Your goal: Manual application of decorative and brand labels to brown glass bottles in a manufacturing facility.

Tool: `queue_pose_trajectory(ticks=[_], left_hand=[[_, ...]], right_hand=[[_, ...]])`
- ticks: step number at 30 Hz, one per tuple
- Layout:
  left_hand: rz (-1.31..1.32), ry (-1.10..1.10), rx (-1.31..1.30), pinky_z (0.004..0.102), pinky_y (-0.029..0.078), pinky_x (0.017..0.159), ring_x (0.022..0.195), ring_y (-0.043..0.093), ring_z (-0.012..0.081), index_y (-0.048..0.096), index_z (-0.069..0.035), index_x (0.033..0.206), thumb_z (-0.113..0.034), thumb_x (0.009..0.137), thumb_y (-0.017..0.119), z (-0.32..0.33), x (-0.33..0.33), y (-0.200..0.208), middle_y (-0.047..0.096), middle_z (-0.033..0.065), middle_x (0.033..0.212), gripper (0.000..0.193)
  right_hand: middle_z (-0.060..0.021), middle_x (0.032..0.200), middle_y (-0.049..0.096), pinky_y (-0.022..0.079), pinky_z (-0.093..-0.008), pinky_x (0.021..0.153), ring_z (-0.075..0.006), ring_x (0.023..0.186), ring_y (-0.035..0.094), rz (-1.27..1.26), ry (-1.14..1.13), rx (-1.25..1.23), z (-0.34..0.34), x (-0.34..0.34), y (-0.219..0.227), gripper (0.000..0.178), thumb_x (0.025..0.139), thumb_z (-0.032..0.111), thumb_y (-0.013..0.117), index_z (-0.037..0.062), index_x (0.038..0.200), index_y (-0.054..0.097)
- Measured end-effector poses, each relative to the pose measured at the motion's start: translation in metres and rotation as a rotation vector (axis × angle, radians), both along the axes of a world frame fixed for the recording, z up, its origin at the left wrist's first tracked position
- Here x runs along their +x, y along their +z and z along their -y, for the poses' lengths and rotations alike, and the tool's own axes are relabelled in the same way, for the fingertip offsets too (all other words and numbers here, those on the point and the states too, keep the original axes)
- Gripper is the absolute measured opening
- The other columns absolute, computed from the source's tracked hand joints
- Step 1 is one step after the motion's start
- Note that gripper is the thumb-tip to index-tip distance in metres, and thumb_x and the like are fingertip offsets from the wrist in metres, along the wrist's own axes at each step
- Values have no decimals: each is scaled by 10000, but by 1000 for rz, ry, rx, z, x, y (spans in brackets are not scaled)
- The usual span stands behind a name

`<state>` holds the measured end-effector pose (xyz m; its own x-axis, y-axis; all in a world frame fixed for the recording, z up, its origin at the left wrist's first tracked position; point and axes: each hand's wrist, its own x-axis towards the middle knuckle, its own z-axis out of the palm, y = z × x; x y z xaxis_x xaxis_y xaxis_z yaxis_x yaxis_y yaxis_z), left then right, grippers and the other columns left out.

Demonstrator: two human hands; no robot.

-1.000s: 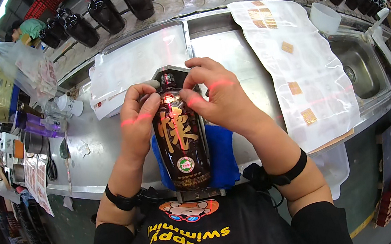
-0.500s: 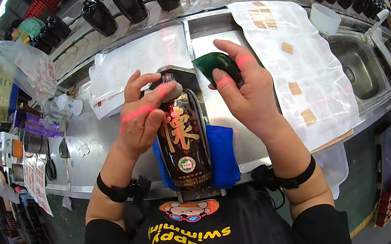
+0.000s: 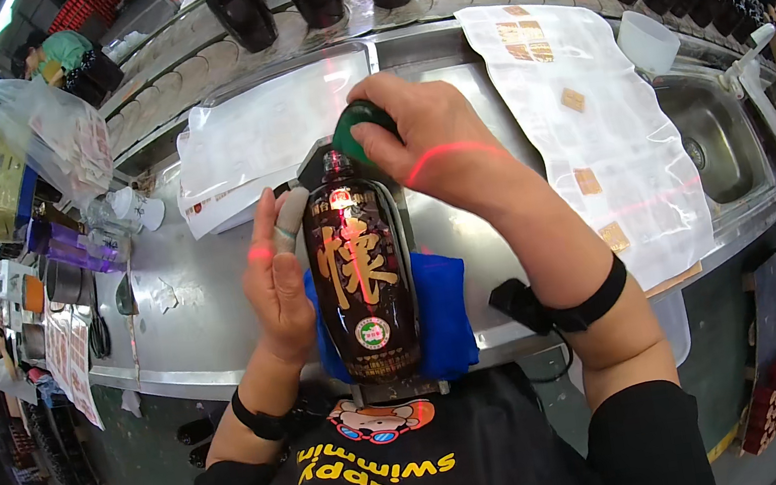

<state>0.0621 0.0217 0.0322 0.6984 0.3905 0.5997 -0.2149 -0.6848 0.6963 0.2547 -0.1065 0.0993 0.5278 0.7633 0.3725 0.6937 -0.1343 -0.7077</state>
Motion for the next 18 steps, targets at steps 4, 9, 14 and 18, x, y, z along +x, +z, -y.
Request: queue_pose_trajectory(ticks=[4, 9, 14, 18], left_hand=[[-13, -182, -402, 381, 383, 1073, 1283, 492, 308, 204, 115, 1469, -355, 1046, 361, 10, -9, -7, 447, 257, 1403, 651], [47, 11, 13, 401, 342, 1075, 1284, 461, 358, 421, 116, 1373, -397, 1023, 410, 5, -13, -1, 519, 266, 1350, 622], [-11, -61, 308, 531, 199, 1136, 1307, 414, 372, 477, 65, 1367, -522, 998, 366, -6, 0, 8, 554, 239, 1275, 703], [-80, -101, 286, 515, 173, 1148, 1312, 402, 370, 468, 64, 1376, -550, 994, 345, -10, -2, 5, 508, 238, 1329, 733]], right_hand=[[-142, 857, 688, 516, -323, 691, -214, 737, 656, -120, 317, -86, -15, -5, 21, 263, 864, 152, 670, 5, 1080, 631], [-123, 872, 678, 513, -301, 737, -169, 796, 642, -257, 233, -3, -10, -10, 6, 277, 875, 162, 665, 8, 1101, 622], [-50, 957, 668, 511, -258, 760, -103, 851, 618, -629, -42, 279, 7, -19, -16, 259, 906, 152, 659, 0, 1112, 617], [-41, 935, 648, 501, -219, 692, -76, 810, 605, -773, -57, 311, 9, -38, -39, 236, 930, 159, 644, 23, 1121, 615]])
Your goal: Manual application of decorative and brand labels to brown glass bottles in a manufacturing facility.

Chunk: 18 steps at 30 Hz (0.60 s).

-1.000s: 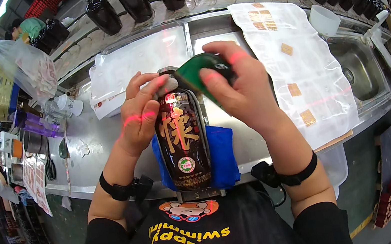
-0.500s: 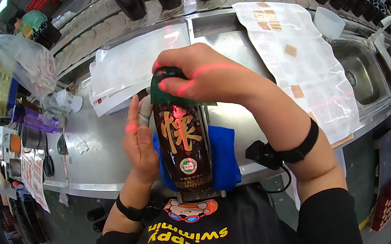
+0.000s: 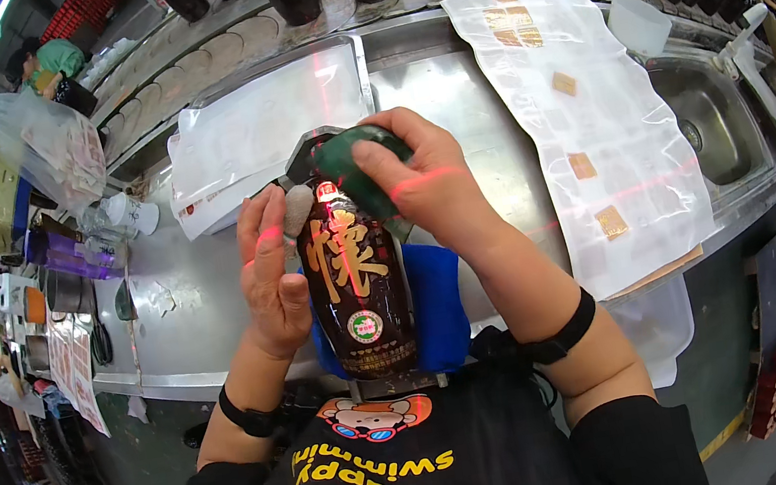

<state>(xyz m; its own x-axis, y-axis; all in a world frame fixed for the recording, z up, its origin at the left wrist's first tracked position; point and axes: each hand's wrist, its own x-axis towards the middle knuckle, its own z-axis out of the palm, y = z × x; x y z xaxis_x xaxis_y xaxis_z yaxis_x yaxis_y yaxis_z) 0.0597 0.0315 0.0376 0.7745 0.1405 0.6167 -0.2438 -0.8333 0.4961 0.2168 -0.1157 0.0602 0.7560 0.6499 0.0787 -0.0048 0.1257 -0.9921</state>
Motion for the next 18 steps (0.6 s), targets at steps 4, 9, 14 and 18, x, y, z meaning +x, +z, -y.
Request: queue_pose_trajectory(ticks=[4, 9, 14, 18], left_hand=[[9, 43, -16, 522, 146, 1154, 1338, 372, 367, 484, 27, 1380, -600, 972, 359, -5, 2, 3, 568, 179, 1300, 757], [-138, -140, 297, 547, 59, 1170, 1391, 322, 347, 492, -127, 1412, -732, 874, 378, -8, -4, 29, 611, 49, 1304, 817], [-301, -226, 580, 578, 18, 1167, 1407, 292, 341, 462, -182, 1430, -770, 837, 352, -11, 6, 54, 612, 41, 1298, 842], [-416, -238, 726, 590, 16, 1164, 1423, 259, 345, 440, -152, 1439, -814, 791, 377, -3, 9, 71, 584, 64, 1334, 928]], right_hand=[[-41, 959, 653, 500, -200, 672, -59, 812, 608, -225, -36, 46, 14, 6, -9, 262, 944, 151, 623, 12, 1163, 590], [-58, 977, 654, 512, -228, 689, -84, 804, 605, -297, -164, 192, 27, -4, -15, 299, 931, 145, 649, -12, 1175, 577], [-53, 991, 654, 512, -228, 709, -81, 823, 606, -309, -195, 250, 46, -7, -20, 296, 935, 143, 645, -13, 1177, 577], [-47, 991, 654, 508, -225, 737, -75, 836, 604, -334, -167, 291, 54, -7, -25, 297, 935, 143, 642, -21, 1174, 576]])
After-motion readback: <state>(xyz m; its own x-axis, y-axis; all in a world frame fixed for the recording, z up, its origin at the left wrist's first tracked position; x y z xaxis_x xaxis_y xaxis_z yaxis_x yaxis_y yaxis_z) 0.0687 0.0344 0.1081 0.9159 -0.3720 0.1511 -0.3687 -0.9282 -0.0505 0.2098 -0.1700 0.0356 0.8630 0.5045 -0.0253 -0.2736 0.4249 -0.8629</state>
